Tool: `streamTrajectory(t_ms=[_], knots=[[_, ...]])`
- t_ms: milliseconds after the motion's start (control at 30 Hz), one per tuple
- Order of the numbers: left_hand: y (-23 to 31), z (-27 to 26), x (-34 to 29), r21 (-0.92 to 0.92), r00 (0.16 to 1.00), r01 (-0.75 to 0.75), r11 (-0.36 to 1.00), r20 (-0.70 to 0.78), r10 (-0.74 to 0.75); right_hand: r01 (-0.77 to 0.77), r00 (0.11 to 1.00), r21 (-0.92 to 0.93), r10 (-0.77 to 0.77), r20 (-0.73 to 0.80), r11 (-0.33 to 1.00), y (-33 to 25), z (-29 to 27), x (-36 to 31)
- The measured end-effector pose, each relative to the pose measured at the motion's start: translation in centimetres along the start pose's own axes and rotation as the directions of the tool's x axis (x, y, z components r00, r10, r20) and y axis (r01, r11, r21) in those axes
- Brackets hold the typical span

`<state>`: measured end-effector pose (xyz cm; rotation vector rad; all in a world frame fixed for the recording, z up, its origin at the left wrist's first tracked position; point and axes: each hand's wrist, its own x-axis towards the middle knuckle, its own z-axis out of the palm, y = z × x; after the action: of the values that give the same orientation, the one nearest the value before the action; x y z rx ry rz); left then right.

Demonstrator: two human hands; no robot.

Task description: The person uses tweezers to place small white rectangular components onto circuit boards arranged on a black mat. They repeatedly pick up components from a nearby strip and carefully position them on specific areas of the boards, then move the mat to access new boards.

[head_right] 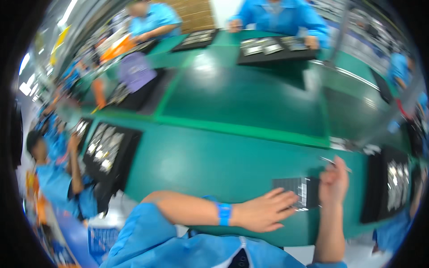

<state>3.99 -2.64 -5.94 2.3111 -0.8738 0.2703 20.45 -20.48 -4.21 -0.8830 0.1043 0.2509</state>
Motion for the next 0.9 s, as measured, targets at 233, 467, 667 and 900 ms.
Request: streamTrajectory(t_ms=[233, 467, 667, 900], knots=[[-3.9, -8.1, 3.0, 0.418, 0.911, 0.366, 0.832, -0.343, -0.229, 0.075, 0.997, -0.024, -0.075, -0.034, 0.997, -1.4, 0.9, -0.5], [-14.7, -12.4, 4.5, 0.782, 0.898, 0.376, 0.497, -0.175, -0.405, 0.112, 0.993, -0.050, -0.113, -0.014, 0.992, -1.4, 1.6, -0.9], [-13.0, -15.1, 4.6, 0.817, 0.899, 0.158, 0.554, 0.113, -0.423, 0.134, 0.991, -0.021, -0.135, -0.018, 0.991, -1.7, 0.9, 0.2], [-0.2, -13.2, -7.8, 0.833, 0.972, -0.012, 0.554, 0.140, -0.190, 0.133, 0.990, 0.020, -0.134, 0.039, 0.991, -2.3, 0.3, 0.2]])
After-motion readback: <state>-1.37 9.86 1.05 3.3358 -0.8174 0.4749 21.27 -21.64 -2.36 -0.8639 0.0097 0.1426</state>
